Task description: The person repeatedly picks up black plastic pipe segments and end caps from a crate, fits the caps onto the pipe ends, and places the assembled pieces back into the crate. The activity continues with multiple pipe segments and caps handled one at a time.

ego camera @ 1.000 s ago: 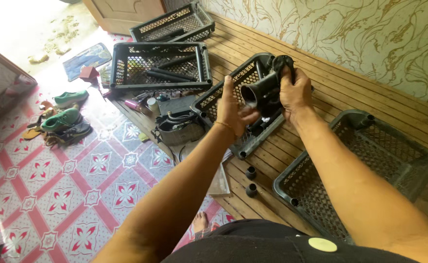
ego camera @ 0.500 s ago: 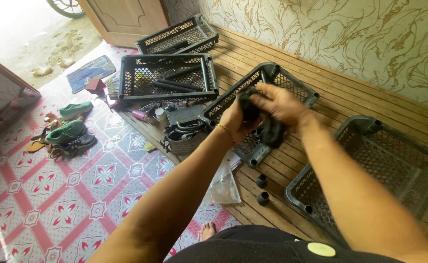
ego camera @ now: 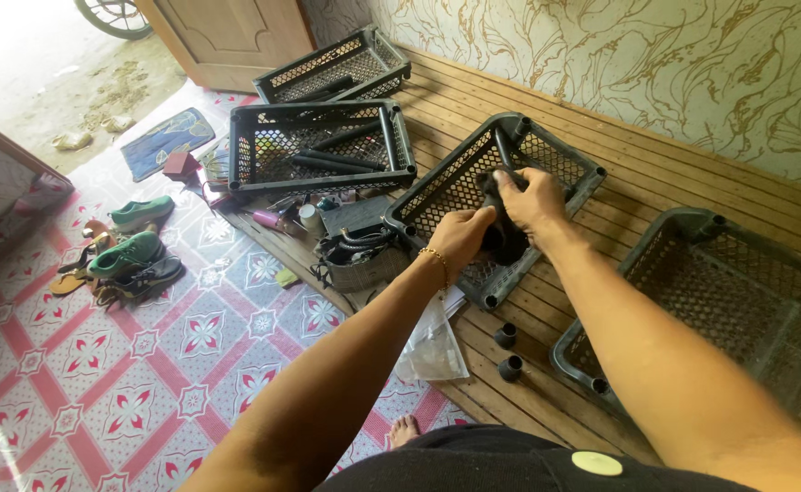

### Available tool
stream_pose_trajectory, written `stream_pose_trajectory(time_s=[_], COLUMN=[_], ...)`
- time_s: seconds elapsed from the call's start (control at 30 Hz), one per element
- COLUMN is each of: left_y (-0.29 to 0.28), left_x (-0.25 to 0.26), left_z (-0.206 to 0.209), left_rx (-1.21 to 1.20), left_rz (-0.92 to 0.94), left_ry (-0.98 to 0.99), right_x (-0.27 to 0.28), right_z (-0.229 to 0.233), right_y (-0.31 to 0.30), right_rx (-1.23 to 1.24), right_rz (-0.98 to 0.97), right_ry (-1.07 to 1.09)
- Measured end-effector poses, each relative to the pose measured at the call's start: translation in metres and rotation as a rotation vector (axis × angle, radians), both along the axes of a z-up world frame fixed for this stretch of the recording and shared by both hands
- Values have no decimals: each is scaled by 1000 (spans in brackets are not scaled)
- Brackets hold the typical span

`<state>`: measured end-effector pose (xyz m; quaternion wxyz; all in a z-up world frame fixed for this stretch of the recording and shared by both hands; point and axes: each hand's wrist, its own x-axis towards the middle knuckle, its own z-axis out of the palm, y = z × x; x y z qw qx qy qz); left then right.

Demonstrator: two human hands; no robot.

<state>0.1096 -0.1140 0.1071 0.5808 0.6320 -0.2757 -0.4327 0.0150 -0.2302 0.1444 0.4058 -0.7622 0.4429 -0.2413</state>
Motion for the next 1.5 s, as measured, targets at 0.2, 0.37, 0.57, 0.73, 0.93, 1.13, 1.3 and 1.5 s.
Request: stream_pose_trajectory(time_s=[0.2,0.37,0.57,0.73,0.93,1.13,1.3,1.5], left_y=[13,27,10,-1,-6,-12,-1,-2], left_x=[10,19,5,-3,-12,-20,-16,8], left_z=[18,18,-3,-4,10,9,-6,-7], left_rx=[138,70,138,228,214,297,297,-1], left_rz=[-114,-396,-309,-160,-234,-233,-259,11], left_ry=[-464,596,145,-243,-157,-282,-175,536], right_x=[-1,6,6,9,11,12,1,0], right_z=[0,-13,-12,-5,-5,-28,-63,-60], right_y=[9,11,1,8,10,-5,-37,-30], right_rx=[332,274,327,239,-68,-135,425,806], right_rz=[265,242,461,213,37,4,-144,-386], right_ry=[-103,-182,-83,85,152,239,38,-627])
